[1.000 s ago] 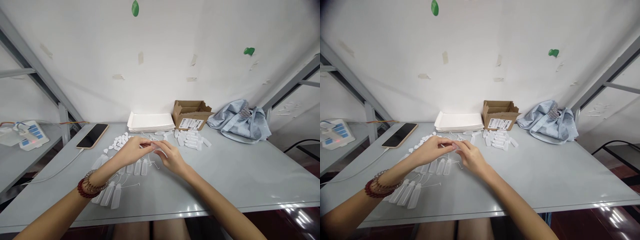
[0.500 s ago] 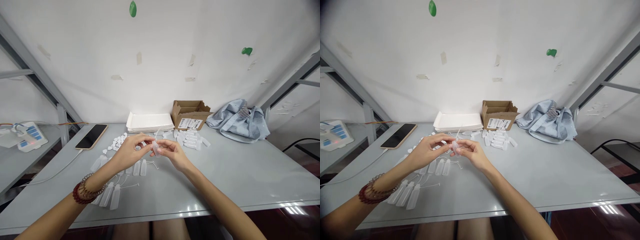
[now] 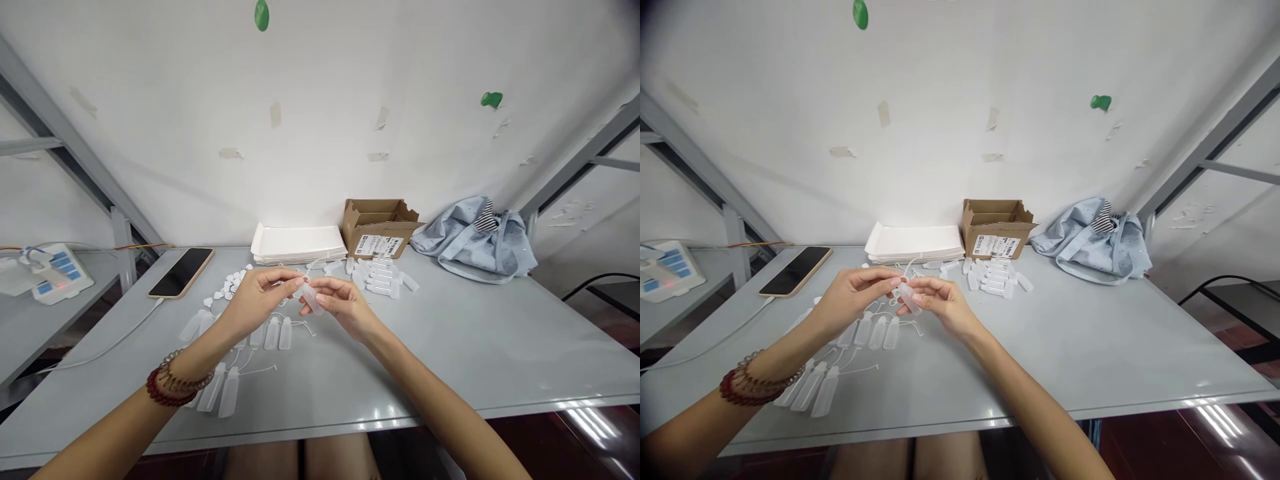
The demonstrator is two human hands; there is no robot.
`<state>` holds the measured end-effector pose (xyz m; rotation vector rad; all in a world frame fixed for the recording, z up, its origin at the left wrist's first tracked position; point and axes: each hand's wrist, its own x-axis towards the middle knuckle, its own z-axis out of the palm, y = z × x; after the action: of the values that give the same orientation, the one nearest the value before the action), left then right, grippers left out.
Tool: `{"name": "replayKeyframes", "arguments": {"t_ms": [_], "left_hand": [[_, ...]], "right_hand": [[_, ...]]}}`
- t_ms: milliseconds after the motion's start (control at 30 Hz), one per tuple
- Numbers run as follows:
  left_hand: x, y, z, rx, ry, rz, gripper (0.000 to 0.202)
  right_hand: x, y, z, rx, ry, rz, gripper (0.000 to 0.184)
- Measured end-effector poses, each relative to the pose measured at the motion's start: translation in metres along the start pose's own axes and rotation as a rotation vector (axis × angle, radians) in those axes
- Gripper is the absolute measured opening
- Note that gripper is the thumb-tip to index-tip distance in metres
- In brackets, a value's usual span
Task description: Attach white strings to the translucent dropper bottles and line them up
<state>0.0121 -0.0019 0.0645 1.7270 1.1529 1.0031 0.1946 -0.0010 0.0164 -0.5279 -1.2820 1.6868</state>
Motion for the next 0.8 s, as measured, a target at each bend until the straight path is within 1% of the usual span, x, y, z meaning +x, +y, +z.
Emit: {"name": "replayKeyframes", "arguments": {"t_ms": [167, 267, 333, 433, 533, 600, 667, 733, 800], "left_hand": [[-0.005, -0.001, 0.002, 0.001, 0.082, 0.137, 0.011], [-0.005, 0.001, 0.002, 0.022, 0.074, 0.18, 0.009], [-0.003, 0.003, 0.001, 0.036, 0.056, 0.177, 0.008], [-0.002, 0.005, -0.001, 0.04, 0.032, 0.124, 0.009], [-0.005, 0.005, 0.0, 0.027, 0.028, 0.081, 0.015], [-0.009, 0.003, 0.004, 0.064, 0.031, 0.099, 0.021], [-0.013, 0.0, 0.008, 0.165, 0.041, 0.169, 0.028], [-0.016, -0.004, 0.014, 0.301, 0.068, 0.296, 0.036], [-0.018, -0.009, 0.018, 0.43, 0.114, 0.441, 0.042]], "right_hand": [[0.0, 0.0, 0.002, 0.091, 0.029, 0.02, 0.024], [0.0, 0.001, 0.002, 0.104, 0.031, 0.029, 0.026], [0.0, 0.002, 0.001, 0.099, 0.022, 0.03, 0.027], [0.0, 0.001, 0.002, 0.096, 0.02, 0.038, 0.029], [0.0, -0.001, 0.003, 0.116, 0.037, 0.039, 0.032], [-0.001, -0.001, 0.004, 0.137, 0.056, 0.037, 0.036], [-0.001, -0.001, 0.004, 0.15, 0.087, 0.038, 0.039], [-0.001, -0.001, 0.004, 0.151, 0.104, 0.034, 0.04], [-0.001, 0.001, 0.003, 0.154, 0.098, 0.023, 0.037]]}}
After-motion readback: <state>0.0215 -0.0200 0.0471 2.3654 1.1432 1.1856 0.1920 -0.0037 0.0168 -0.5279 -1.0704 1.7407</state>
